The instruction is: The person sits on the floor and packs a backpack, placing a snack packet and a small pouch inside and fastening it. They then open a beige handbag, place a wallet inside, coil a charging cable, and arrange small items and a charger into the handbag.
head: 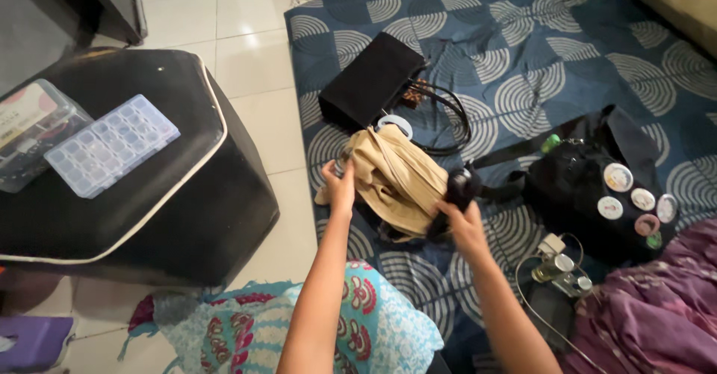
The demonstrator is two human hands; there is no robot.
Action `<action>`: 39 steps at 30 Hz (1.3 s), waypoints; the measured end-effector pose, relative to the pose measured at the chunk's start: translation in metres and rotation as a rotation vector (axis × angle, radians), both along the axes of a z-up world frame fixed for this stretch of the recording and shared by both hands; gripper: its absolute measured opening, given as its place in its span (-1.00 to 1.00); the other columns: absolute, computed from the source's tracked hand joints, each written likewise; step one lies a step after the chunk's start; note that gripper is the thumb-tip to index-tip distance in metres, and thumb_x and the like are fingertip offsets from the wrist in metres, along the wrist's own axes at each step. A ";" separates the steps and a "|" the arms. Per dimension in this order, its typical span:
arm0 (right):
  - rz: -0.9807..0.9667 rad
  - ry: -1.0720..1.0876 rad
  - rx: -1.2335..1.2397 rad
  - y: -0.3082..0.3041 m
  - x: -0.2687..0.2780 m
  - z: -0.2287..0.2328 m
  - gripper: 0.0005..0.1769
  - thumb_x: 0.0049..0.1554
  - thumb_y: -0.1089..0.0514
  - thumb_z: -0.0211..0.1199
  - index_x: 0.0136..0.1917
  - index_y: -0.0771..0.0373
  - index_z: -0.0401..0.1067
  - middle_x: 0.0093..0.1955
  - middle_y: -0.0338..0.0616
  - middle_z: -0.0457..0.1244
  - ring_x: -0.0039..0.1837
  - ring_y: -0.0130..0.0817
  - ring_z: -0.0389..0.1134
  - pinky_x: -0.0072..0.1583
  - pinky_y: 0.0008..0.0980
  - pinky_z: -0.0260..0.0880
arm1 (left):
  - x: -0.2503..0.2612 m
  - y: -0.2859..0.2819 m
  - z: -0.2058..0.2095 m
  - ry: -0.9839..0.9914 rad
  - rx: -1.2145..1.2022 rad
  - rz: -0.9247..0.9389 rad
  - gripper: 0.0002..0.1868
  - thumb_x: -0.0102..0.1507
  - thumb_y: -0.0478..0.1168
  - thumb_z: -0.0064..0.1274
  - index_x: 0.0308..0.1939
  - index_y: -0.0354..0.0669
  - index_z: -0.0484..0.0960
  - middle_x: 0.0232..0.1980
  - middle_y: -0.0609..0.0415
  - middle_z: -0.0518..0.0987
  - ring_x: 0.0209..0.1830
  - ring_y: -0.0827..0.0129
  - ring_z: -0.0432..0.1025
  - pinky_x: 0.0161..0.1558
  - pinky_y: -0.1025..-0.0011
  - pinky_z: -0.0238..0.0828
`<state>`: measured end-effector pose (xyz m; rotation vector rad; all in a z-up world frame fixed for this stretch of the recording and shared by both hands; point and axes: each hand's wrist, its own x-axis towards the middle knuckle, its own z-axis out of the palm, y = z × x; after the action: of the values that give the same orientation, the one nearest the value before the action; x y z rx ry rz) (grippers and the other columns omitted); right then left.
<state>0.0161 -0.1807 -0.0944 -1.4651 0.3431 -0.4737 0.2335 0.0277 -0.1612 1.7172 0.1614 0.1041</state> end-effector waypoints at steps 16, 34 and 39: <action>-0.014 0.454 -0.876 -0.055 0.111 -0.083 -0.16 0.04 0.22 0.24 0.54 0.40 0.06 0.16 0.52 0.28 0.25 0.37 0.31 0.26 0.06 0.33 | -0.039 0.025 0.050 -0.220 -0.045 -0.252 -0.79 0.19 -0.31 0.16 -0.09 -0.03 0.60 -0.55 0.16 0.19 -0.58 0.50 0.14 -0.50 0.39 0.10; 0.341 0.067 -1.213 -0.045 -0.047 -0.046 0.11 -0.24 0.37 0.25 0.57 0.31 -0.03 0.36 0.57 0.17 0.36 0.46 0.22 0.37 0.11 0.17 | -0.156 0.018 0.111 -0.489 0.733 -0.610 -0.37 0.05 0.09 0.33 0.15 -0.03 0.59 0.37 -0.01 0.31 0.45 0.04 0.11 0.42 -0.39 -0.30; 0.358 0.450 -0.931 -0.059 -0.049 -0.017 -0.02 -0.06 0.36 0.16 0.61 0.11 0.00 0.27 0.35 0.28 0.25 0.21 0.37 0.29 -0.10 0.34 | -0.157 0.003 0.089 -0.205 0.674 -0.618 -0.47 0.13 0.14 0.21 0.09 0.00 0.59 0.06 -0.08 0.62 0.12 -0.07 0.46 0.16 -0.10 0.28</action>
<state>-0.0325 -0.2398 -0.1117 -2.4956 0.2005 0.0283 0.0770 0.0302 -0.0720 2.3304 -0.6226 -0.1418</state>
